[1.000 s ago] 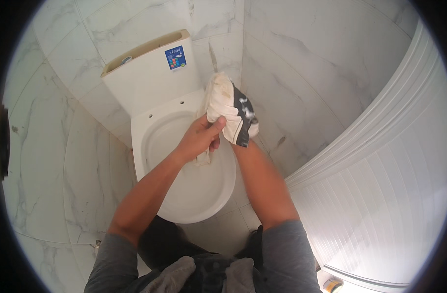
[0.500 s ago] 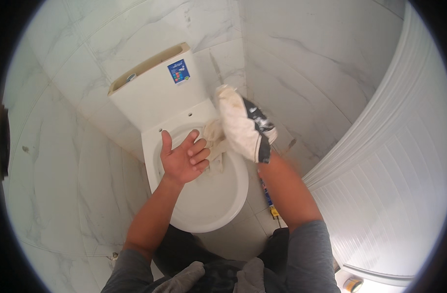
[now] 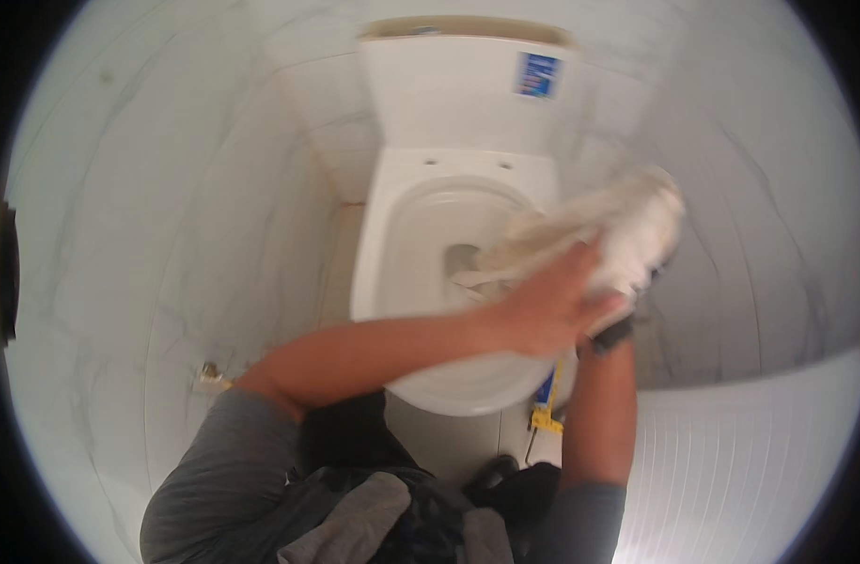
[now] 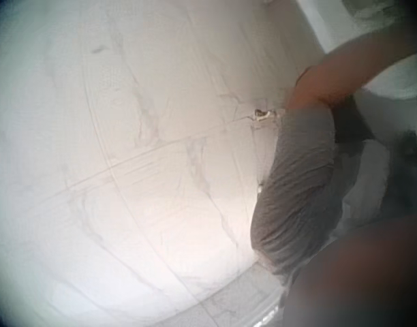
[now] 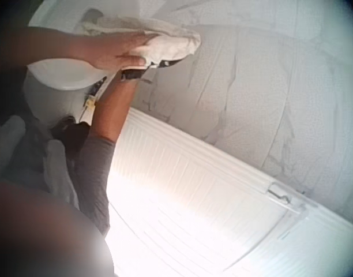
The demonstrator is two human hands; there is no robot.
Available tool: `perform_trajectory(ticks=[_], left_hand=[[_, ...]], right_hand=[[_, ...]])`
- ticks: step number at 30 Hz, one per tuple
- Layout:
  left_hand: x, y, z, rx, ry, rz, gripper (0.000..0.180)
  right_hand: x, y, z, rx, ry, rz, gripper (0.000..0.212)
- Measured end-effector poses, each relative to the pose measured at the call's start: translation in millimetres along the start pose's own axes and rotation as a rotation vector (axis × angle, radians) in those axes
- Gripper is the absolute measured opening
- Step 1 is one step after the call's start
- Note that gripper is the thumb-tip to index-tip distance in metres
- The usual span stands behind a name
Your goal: The person kneels on the floor and applies a cleaning paste to a cloth, then wipes the toilet bowl, seat, and the floor area around the base. The person repeatedly applies more paste and wipes the same areas multiple times.
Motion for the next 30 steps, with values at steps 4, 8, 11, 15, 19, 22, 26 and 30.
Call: perform_trajectory(ticks=[4,8,11,15,19,22,26,30], left_hand=[[25.5,26.3,4.8,-0.066,0.298,-0.363,0.065],[55.4,81.1,5.2,0.322,0.646,-0.610,0.085],[65.2,187.0,20.8,0.383,0.421,-0.243,0.088],[163.6,348.3,8.2,0.118,0.248,-0.255,0.036],[395.0,330.7,-109.0,0.463,0.946,0.327,0.039],[516.4,255.7,-182.2,0.472,1.036,0.273,0.032],[596.0,210.8,-229.9,0.039,0.913,0.280,0.053],[598.6,164.6,-222.3,0.171,0.582,0.442,0.071]], right_hand=[[-2.1,-13.6,6.6,-0.020,-0.089,0.077,0.042],[-10.2,-15.3,9.4,-0.083,-0.162,0.097,0.043],[-19.3,-11.3,1.9,-0.136,-0.200,0.089,0.043],[-25.3,-7.4,-22.4,-0.215,-0.225,0.054,0.044],[-26.5,-6.2,-54.7,-0.295,-0.261,0.008,0.045],[-29.5,-3.5,-78.2,-0.351,-0.281,-0.032,0.046],[-33.5,0.9,-98.8,-0.383,-0.289,-0.088,0.047],[-35.8,6.8,-109.1,-0.420,-0.282,-0.140,0.048]])
Point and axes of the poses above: each hand's wrist, its own z-axis towards the middle knuckle, its own y-axis out of the back of the hand, x = y × z, the point moved 10 cm from there along z, towards the middle knuckle, and after that the axes turned 1 degree about -x, right-handed, at the moved point
